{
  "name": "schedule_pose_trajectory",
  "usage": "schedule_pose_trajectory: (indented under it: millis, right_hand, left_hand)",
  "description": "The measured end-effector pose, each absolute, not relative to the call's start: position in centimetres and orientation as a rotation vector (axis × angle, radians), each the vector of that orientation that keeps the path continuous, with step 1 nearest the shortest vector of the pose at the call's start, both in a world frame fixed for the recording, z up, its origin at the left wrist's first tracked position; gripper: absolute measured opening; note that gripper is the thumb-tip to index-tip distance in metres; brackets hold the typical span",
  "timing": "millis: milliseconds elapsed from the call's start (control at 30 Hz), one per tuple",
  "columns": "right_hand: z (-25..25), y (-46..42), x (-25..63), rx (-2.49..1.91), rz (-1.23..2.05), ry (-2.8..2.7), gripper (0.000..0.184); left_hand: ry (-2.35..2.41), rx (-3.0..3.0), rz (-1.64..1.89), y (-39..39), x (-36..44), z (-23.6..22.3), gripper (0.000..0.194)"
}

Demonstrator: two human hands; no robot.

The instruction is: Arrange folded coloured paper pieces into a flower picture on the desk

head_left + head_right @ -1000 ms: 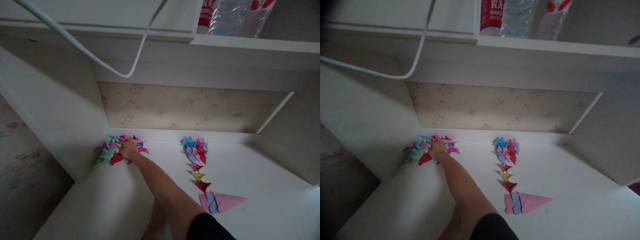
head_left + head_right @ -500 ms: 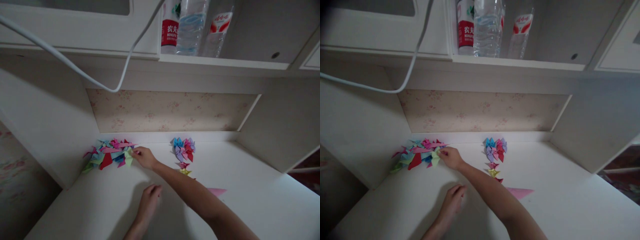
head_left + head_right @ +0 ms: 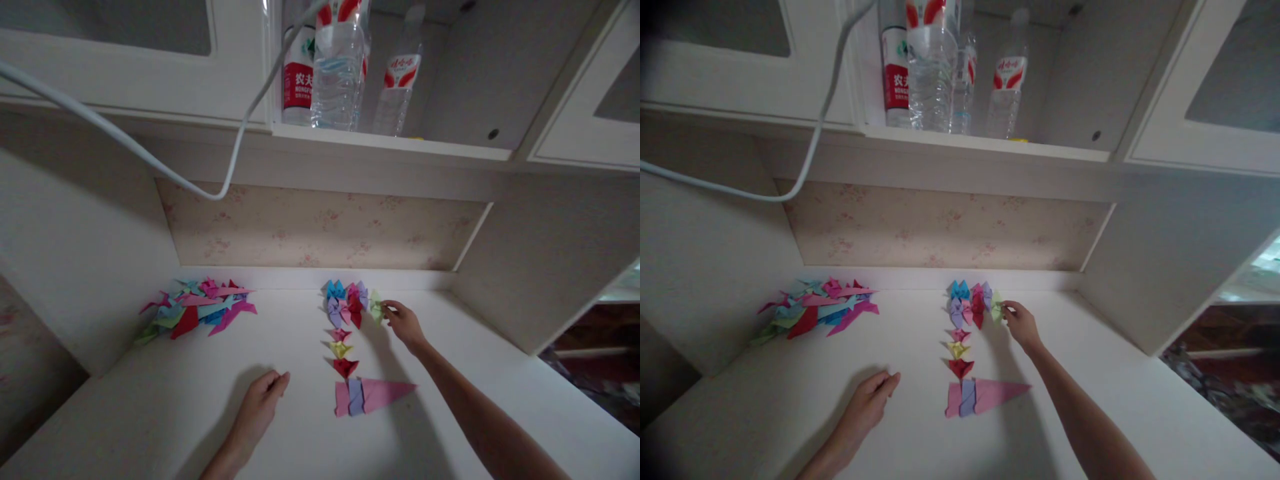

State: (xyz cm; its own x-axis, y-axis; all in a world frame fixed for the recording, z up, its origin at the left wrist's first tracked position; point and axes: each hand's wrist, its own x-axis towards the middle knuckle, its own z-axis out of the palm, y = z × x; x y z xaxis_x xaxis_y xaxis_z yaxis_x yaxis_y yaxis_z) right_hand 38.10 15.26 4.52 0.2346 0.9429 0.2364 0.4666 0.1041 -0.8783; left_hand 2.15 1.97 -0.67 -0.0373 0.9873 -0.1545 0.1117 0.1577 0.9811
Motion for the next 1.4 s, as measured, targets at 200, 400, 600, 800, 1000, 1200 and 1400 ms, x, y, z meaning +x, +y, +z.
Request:
schedule_pose_trajectory:
  millis: [200,400,600,800,1000,1200,1400]
  right_hand:
    - [1.1,17.5,40.6,-1.578,0.685,-1.423,0.030]
    - [-0.4,19.2,40.1,-1.625,0.681,-1.483,0.033]
    - [-0.4,19.3,39.6,-1.685,0.630,-1.488,0.033]
    - [1.1,18.2,39.0,-1.742,0.618,-1.408,0.037]
    - [3.7,15.3,38.1,-1.715,0.423,-1.182,0.045]
    - [5.8,7.6,33.2,-1.549,0.580,-1.100,0.034]
    - [6.9,-0.2,23.4,-1.076,1.314,-0.891,0.043]
  left_hand:
    - [1.399,1.290,1.136,1.8,2.4,-0.7,0.045]
    - [1.426,1.247,1.099,1.7,2.4,-0.4,0.044]
    - [1.419,1.211,1.087,1.8,2.3,-0.4,0.046]
    - [1.398,1.244,1.088,2.1,2.1,-1.0,0.049]
    - [1.391,1.271,1.088,1.8,2.2,-0.3,0.045]
    - [1.399,1.259,1.077,1.4,2.4,0.4,0.042]
    - [1.418,1.326,1.107,1.1,2.7,0.8,0.042]
